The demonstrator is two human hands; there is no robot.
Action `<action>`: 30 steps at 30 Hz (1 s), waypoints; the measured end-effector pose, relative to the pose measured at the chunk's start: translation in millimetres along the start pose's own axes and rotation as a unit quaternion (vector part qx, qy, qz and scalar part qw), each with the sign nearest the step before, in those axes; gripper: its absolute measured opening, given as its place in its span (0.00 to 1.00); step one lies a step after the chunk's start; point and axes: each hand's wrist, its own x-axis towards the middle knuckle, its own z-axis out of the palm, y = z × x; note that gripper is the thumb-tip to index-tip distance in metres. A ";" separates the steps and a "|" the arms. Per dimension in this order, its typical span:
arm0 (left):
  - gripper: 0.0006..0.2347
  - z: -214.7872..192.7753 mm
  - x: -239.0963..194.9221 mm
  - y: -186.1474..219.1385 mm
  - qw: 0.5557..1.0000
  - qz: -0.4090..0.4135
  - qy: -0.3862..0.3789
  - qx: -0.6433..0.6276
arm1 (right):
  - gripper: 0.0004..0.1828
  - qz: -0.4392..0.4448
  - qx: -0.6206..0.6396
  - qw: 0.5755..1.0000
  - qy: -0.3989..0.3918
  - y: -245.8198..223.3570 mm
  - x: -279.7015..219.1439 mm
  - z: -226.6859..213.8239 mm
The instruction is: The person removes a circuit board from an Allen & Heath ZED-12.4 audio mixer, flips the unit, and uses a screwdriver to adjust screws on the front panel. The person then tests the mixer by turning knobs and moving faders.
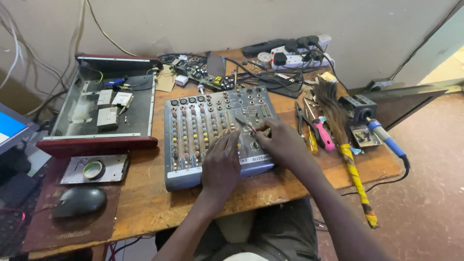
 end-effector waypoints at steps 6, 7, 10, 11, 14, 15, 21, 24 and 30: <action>0.17 2.9 -2.3 -2.2 1.000 -0.011 -0.010 -0.022 | 0.19 0.004 -0.031 1.000 -0.002 -7.1 20.6 13.6; 0.17 1.3 -1.6 -1.7 1.000 -0.012 -0.011 -0.022 | 0.19 0.004 -0.031 1.000 -0.003 -12.8 10.0 6.9; 0.16 1.5 0.4 -0.9 1.000 -0.001 -0.005 -0.016 | 0.19 0.030 0.012 0.999 -0.015 -18.3 -5.2 -3.9; 0.17 2.5 -0.6 -0.7 1.000 -0.004 -0.001 -0.019 | 0.21 0.029 0.049 0.998 0.030 -13.4 0.4 -0.9; 0.18 -0.4 1.1 1.1 1.000 -0.008 0.003 -0.023 | 0.23 -0.001 0.053 0.997 0.058 -8.0 25.1 4.5; 0.18 -1.8 1.3 3.2 1.000 -0.008 0.001 -0.027 | 0.23 -0.025 0.018 0.999 0.042 -6.3 33.3 6.0; 0.17 -3.4 3.2 4.2 1.000 -0.022 0.007 -0.016 | 0.23 -0.070 -0.113 0.991 0.015 -14.2 67.7 26.4; 0.17 0.0 2.6 4.2 0.999 -0.023 0.012 -0.021 | 0.27 -0.058 -0.104 0.993 -0.004 -10.5 69.2 21.0; 0.17 -2.0 2.8 4.0 0.999 -0.024 0.007 -0.022 | 0.24 -0.048 -0.063 0.996 0.044 -8.1 72.1 34.1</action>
